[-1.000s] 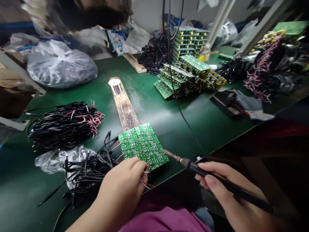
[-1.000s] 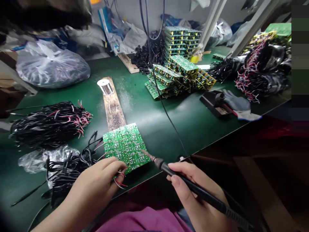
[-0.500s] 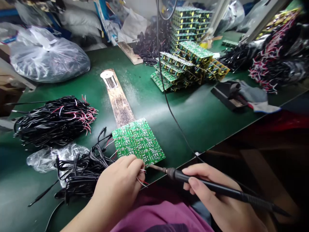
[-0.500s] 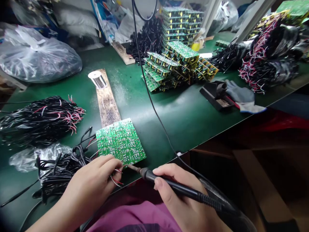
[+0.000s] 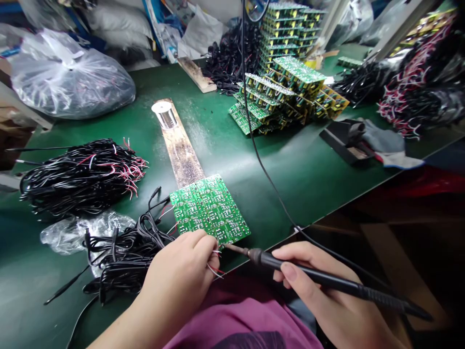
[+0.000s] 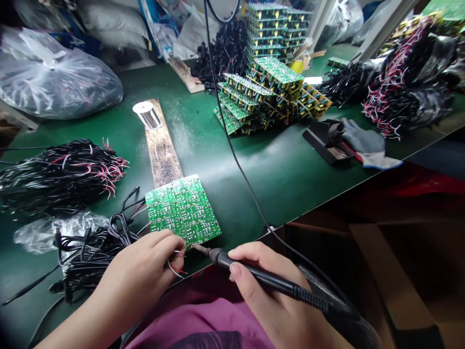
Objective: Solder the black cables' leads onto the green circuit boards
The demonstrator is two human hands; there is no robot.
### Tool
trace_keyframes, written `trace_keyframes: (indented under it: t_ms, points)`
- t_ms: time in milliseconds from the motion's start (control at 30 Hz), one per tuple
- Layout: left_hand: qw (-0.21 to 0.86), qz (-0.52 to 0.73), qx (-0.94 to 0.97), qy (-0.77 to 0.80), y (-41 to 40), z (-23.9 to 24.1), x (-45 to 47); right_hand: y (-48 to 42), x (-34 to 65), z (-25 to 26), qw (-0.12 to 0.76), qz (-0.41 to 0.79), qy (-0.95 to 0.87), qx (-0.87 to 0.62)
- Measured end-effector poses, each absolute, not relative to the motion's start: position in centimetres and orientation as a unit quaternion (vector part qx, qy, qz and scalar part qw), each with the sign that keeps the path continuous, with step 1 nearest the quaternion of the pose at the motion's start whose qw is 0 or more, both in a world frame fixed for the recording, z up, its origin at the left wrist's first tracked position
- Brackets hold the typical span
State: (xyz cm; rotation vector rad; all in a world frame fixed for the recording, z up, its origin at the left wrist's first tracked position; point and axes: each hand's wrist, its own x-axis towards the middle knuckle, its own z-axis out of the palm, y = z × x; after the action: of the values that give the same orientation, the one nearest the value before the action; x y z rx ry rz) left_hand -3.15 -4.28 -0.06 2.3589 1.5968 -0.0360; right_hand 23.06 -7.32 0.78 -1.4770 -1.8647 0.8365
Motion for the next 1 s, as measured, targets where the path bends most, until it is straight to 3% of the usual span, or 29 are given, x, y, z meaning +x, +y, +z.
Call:
trace_keyframes:
  t_ms: [267, 433, 1000]
  points:
    - [0.147, -0.014, 0.814, 0.562, -4.4, 0.0, -3.0, -7.4, 22.6, 2.4, 0.27, 0.243, -0.769, -0.526]
    - [0.144, -0.017, 0.813, 0.564, -4.3, 0.1, -3.0, -7.8, 23.0, 2.1, 0.293, 0.213, -0.75, -0.554]
    - [0.136, -0.006, 0.818, 0.559, -4.3, -0.2, -3.0, -7.5, 22.6, 2.0, 0.291, 0.217, -0.76, -0.539]
